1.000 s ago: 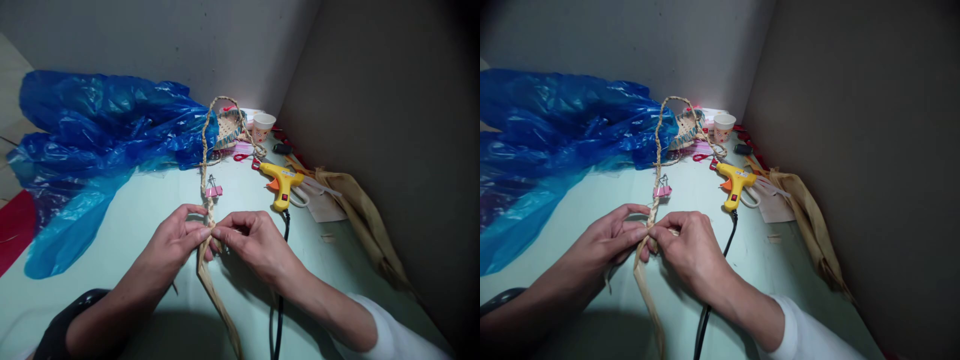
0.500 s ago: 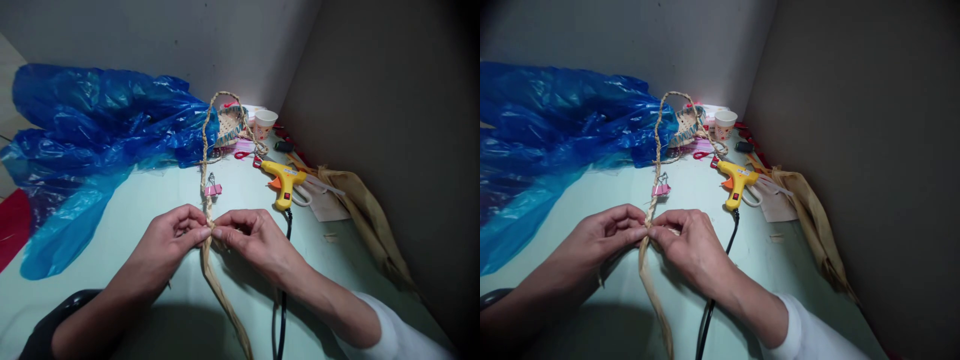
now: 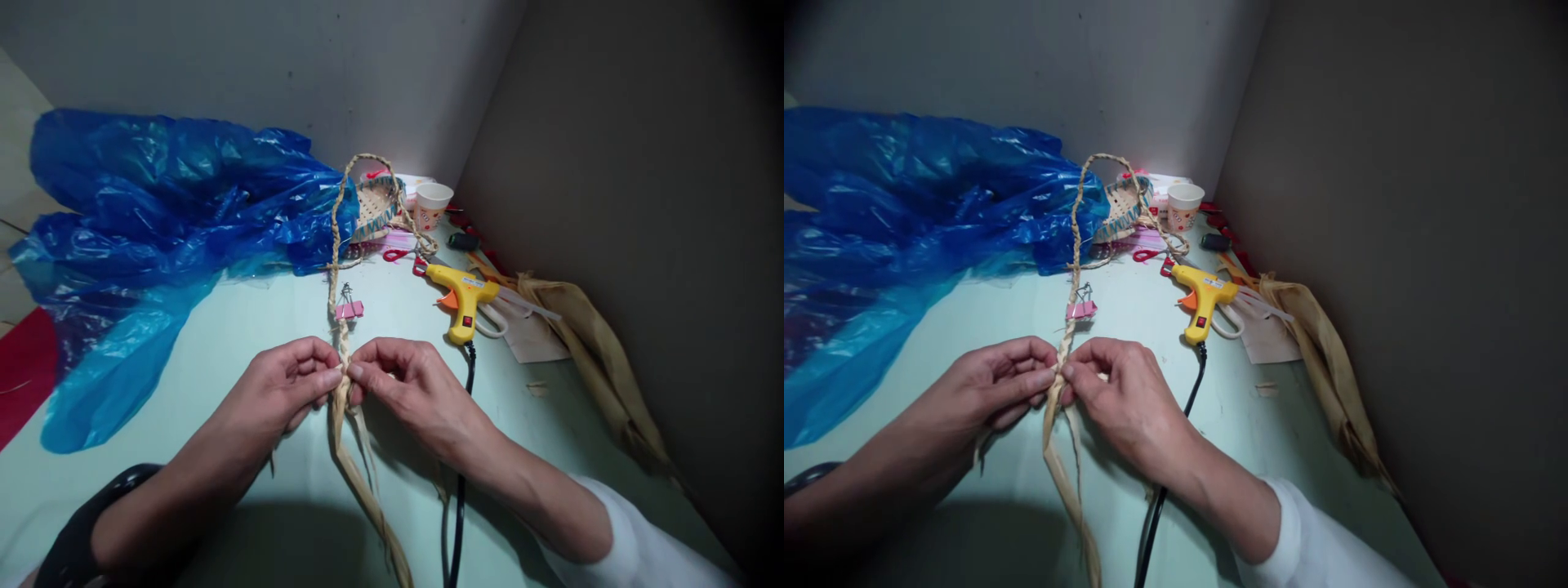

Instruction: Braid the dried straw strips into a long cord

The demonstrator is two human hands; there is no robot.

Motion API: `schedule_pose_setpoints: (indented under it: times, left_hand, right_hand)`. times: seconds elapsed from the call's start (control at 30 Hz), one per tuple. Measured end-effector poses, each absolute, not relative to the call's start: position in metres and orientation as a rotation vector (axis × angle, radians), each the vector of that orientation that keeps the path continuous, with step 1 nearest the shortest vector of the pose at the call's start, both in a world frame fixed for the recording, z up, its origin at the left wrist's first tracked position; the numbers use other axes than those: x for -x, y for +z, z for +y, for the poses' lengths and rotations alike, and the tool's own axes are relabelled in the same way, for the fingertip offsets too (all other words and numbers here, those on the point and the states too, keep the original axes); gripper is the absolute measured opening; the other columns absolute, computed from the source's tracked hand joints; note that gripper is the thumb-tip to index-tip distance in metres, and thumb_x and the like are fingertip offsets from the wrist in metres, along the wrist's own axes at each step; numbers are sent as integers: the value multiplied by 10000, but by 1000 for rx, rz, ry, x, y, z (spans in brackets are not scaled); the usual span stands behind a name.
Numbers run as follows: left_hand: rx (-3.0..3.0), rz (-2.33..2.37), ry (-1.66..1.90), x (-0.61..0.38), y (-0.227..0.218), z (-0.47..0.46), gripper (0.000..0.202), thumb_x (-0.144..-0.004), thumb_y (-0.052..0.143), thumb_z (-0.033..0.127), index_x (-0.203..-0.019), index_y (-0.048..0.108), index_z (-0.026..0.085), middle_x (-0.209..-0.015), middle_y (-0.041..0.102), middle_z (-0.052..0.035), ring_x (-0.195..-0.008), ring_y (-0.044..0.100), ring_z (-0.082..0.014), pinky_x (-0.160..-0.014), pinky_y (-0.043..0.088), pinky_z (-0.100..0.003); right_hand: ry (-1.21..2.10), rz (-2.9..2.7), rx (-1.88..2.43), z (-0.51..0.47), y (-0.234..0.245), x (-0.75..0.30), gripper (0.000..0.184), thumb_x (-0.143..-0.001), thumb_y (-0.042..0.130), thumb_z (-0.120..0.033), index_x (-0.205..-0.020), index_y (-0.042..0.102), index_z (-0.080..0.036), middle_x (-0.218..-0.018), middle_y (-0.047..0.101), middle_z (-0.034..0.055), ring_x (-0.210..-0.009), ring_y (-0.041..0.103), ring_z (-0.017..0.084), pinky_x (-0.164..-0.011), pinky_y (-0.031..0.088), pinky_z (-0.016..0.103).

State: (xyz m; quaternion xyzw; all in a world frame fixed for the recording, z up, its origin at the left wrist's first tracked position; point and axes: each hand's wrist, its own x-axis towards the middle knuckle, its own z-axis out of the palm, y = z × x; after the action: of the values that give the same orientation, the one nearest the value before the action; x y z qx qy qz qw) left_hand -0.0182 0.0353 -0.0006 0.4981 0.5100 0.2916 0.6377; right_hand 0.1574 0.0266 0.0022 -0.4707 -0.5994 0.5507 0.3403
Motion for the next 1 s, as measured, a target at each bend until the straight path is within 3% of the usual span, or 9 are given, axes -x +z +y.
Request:
schedule_pose_setpoints:
  times: [0.07,0.23,0.37,0.5,0.6,0.73,0.87,1.0]
  left_hand:
    - [-1072,1147,655,19,0,36,183,-800,666,334,-839,557,191,-657,557,42,-460,244,-38,-437,122,-201]
    - [-1036,1120,552,18,1,35,221,-821,644,379,-800,544,183,-633,535,28,-490,344,-56,-446,153,-197]
    - [-1056,1145,576,17,0,37,219,-799,664,354,-807,531,181,-524,452,81,-425,249,-42,-416,116,-196]
    - [-1118,1102,722,15,2,37,242,-755,694,259,-845,475,209,-633,582,51,-537,481,-74,-493,312,-175]
    - [-1241,1172,782,12,5,32,261,-750,685,238,-835,439,237,-630,544,72,-620,543,-110,-550,367,-193]
    - [-1598,1445,729,11,9,24,170,-803,626,278,-863,468,261,-629,508,76,-585,486,-117,-532,344,-206]
    - [-1860,1525,620,15,11,22,107,-853,574,354,-874,530,259,-663,601,51,-595,517,-136,-568,363,-229]
    - [-2052,1481,600,18,10,20,169,-890,530,375,-860,627,240,-769,678,8,-667,592,-158,-641,402,-244]
  right_hand:
    - [1447,-1553,1191,27,2,-158,180,-898,528,-250,-821,645,-136,-722,659,21,-652,540,109,-644,401,225]
    - [1466,-1570,1138,29,0,-157,152,-896,526,-217,-860,655,-145,-752,668,27,-711,588,128,-706,432,241]
    - [1552,-1500,1076,33,-1,-159,147,-884,539,-192,-862,672,-135,-743,657,23,-726,587,127,-738,443,244]
    - [1548,-1495,1107,33,-1,-159,146,-872,561,-205,-863,692,-140,-706,629,8,-700,557,119,-713,427,239]
    - [1570,-1480,1134,32,2,-157,147,-867,577,-239,-841,679,-137,-694,615,3,-668,537,110,-671,405,232]
    - [1669,-1423,1155,33,5,-156,114,-836,599,-213,-782,647,-125,-681,610,6,-650,537,107,-672,402,234]
    - [1653,-1448,1161,31,4,-157,164,-853,570,-238,-742,624,-130,-673,621,15,-627,524,109,-673,398,247]
    - [1520,-1513,1210,27,0,-157,212,-886,540,-296,-774,633,-141,-709,656,27,-648,527,113,-646,386,241]
